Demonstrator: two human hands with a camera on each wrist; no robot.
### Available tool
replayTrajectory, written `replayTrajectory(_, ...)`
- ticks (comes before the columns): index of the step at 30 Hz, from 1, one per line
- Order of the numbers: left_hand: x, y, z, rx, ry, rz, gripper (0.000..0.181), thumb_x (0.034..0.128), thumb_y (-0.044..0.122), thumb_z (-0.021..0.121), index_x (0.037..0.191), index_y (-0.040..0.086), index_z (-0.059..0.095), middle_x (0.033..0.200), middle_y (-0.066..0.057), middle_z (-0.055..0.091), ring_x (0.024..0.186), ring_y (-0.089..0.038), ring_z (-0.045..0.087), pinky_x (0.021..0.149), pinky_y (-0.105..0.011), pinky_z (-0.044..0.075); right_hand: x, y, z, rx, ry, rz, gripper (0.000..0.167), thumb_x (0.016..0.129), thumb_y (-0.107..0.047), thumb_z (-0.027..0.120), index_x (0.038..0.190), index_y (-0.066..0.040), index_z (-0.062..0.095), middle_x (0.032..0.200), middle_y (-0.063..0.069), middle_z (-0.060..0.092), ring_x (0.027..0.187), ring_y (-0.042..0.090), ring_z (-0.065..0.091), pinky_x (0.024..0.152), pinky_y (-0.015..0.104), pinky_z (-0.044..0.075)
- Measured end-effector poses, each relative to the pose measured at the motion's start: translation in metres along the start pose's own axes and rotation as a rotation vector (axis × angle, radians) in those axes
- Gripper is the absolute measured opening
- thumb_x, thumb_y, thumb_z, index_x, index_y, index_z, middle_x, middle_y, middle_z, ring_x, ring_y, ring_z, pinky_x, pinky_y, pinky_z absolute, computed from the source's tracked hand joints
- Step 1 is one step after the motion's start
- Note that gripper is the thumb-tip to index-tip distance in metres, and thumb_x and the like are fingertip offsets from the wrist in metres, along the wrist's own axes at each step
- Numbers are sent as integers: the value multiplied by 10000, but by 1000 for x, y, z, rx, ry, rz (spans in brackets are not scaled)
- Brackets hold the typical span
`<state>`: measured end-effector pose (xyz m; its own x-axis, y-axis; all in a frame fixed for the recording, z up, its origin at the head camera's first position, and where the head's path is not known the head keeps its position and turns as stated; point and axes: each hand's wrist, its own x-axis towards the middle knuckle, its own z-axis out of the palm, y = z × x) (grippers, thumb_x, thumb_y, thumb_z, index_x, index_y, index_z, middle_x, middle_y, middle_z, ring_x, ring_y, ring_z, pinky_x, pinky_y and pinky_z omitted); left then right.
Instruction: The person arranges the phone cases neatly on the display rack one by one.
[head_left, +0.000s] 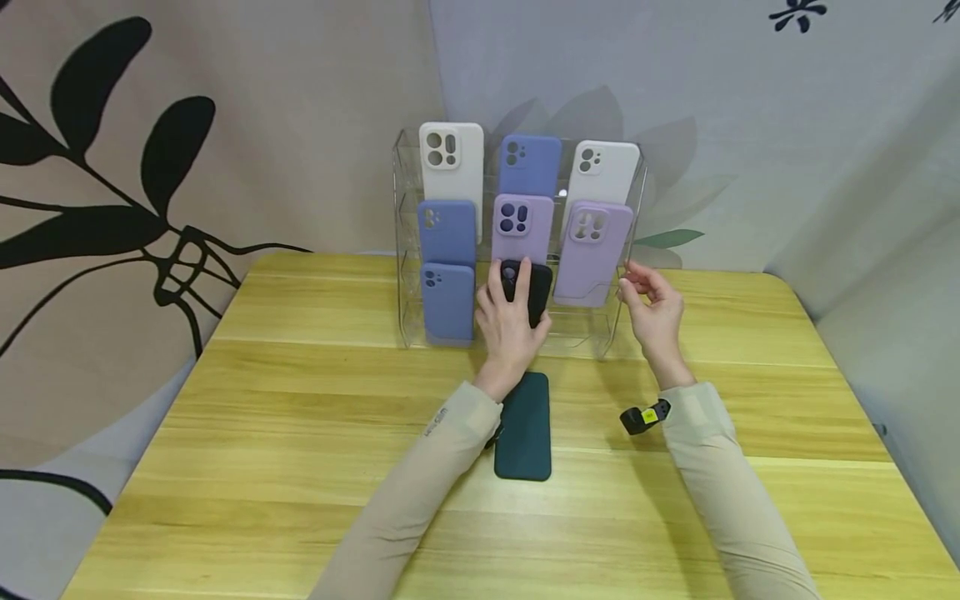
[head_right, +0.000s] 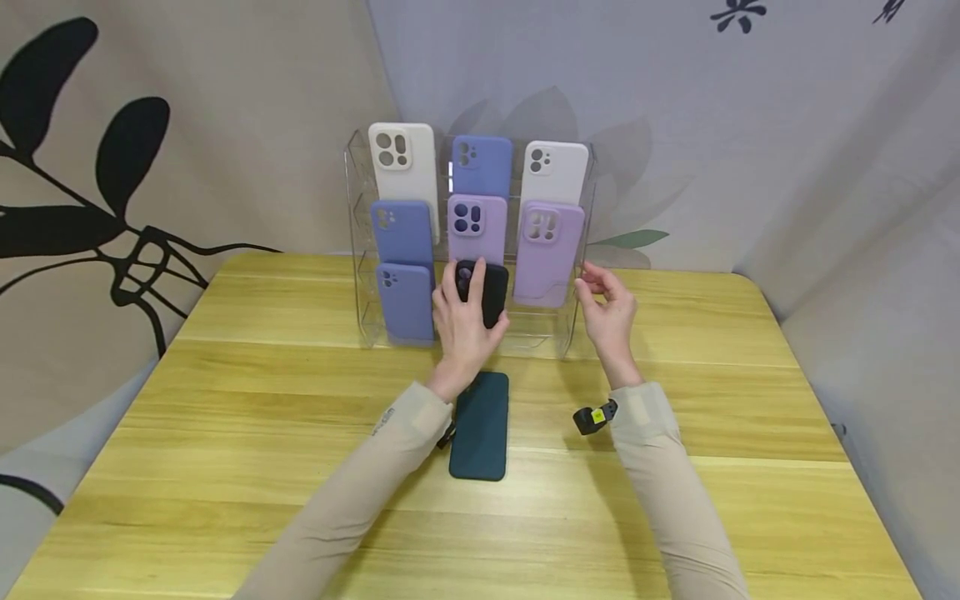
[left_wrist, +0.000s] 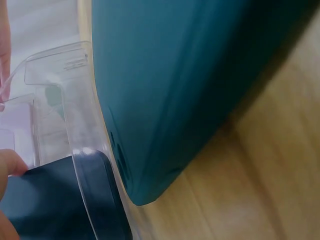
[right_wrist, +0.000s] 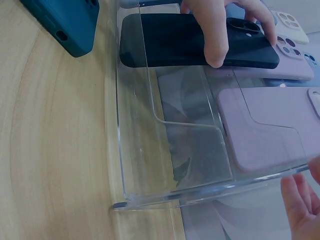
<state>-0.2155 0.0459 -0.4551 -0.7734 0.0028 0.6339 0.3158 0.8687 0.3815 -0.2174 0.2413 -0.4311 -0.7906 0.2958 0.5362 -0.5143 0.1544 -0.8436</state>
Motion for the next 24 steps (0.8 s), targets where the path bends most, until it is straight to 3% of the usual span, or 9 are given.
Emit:
replayTrajectory(7, -1, -1, 0, 43, -11, -32, 800, 812, 351, 679, 1473, 250, 238, 1449, -176, 200, 1102, -386, 396, 760, -508, 463, 1, -2, 1, -46, 4, 45, 234, 844, 94, 610, 1070, 154, 610, 838, -65, 631, 658, 9, 582, 592, 113, 502)
replayTrajectory(15, -2, 5, -8, 83, -93, -85, 872, 807, 368, 696, 1496, 250, 176, 1501, -182, 101, 1232, -402, 326, 854, -542, 411, -1, -19, 3, -61, -21, 51, 242, 842, 123, 588, 1076, 183, 589, 847, -22, 624, 653, 14, 581, 581, 111, 496)
replayTrajectory(19, -3, 9, -18, 83, -86, -54, 831, 819, 351, 677, 1482, 210, 196, 1501, -184, 94, 1247, -401, 307, 863, -539, 396, -3, -28, 5, -70, -26, 54, 242, 843, 124, 584, 1075, 190, 584, 847, -5, 619, 651, 23, 585, 587, 116, 501)
replayTrajectory(24, -10, 12, -32, 22, -82, 12, 735, 815, 314, 671, 1410, 129, 281, 1427, -197, 221, 1195, -379, 352, 788, -500, 417, -3, -29, 5, -61, -29, 66, 244, 845, 122, 584, 1080, 187, 586, 850, 0, 616, 652, 34, 586, 591, 123, 505)
